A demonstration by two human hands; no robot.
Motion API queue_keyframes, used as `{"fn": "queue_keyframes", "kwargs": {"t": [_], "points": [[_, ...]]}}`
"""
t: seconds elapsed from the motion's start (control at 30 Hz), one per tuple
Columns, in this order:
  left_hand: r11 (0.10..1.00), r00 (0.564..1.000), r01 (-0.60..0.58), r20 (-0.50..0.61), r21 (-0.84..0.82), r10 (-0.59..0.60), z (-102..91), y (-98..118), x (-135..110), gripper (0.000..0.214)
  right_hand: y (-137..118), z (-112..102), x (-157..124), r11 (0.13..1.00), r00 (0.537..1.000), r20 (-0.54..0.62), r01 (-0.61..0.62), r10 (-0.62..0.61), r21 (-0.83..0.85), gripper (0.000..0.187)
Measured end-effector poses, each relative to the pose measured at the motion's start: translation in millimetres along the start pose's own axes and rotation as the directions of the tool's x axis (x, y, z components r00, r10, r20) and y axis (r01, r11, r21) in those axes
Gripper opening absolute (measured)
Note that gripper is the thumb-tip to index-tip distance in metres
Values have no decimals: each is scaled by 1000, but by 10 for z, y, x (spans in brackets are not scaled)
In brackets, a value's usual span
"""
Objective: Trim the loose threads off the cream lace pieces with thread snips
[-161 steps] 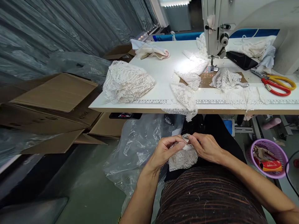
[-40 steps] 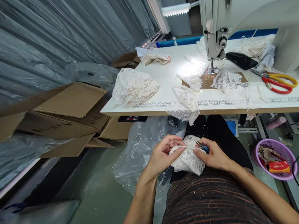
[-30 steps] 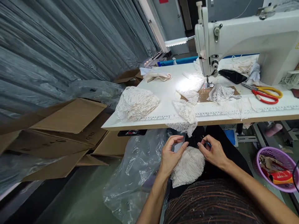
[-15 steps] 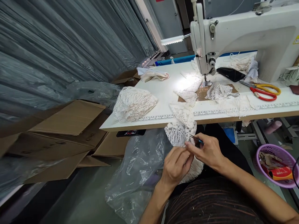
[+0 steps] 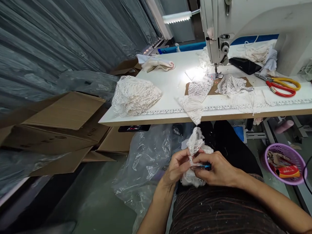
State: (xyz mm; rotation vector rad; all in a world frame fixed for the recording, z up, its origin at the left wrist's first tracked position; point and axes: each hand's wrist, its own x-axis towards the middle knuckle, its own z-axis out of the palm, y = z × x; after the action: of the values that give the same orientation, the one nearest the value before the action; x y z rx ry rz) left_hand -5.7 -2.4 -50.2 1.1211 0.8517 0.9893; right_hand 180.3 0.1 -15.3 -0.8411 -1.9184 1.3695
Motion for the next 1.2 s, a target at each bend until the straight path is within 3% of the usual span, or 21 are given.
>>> {"fn": "queue_keyframes", "kwargs": {"t": [0.13, 0.23, 0.3, 0.73, 0.97, 1.2], "points": [[979, 961, 172, -199, -110, -191, 79, 43, -28, 43, 84, -65, 15, 991, 990, -22, -136, 136, 9, 18], [947, 908, 256, -289, -192, -304, 73, 85, -53, 51, 174, -100, 52, 981, 981, -20, -194, 193, -21, 38], [940, 896, 273, -302, -203, -325, 55, 97, -73, 57, 232, -99, 93, 981, 981, -21, -192, 191, -36, 52], [966, 893, 253, -373, -48, -253, 26, 137, -115, 46, 257, -14, 309, 977, 994, 31, -100, 108, -190, 45], [976, 889, 215, -418, 21, -187, 20, 123, -95, 40, 322, 55, 309, 952, 987, -72, -155, 141, -262, 41], [968, 902, 246, -377, 51, -209, 13, 133, -82, 39, 284, 54, 296, 933, 989, -27, -146, 145, -329, 35]]}}
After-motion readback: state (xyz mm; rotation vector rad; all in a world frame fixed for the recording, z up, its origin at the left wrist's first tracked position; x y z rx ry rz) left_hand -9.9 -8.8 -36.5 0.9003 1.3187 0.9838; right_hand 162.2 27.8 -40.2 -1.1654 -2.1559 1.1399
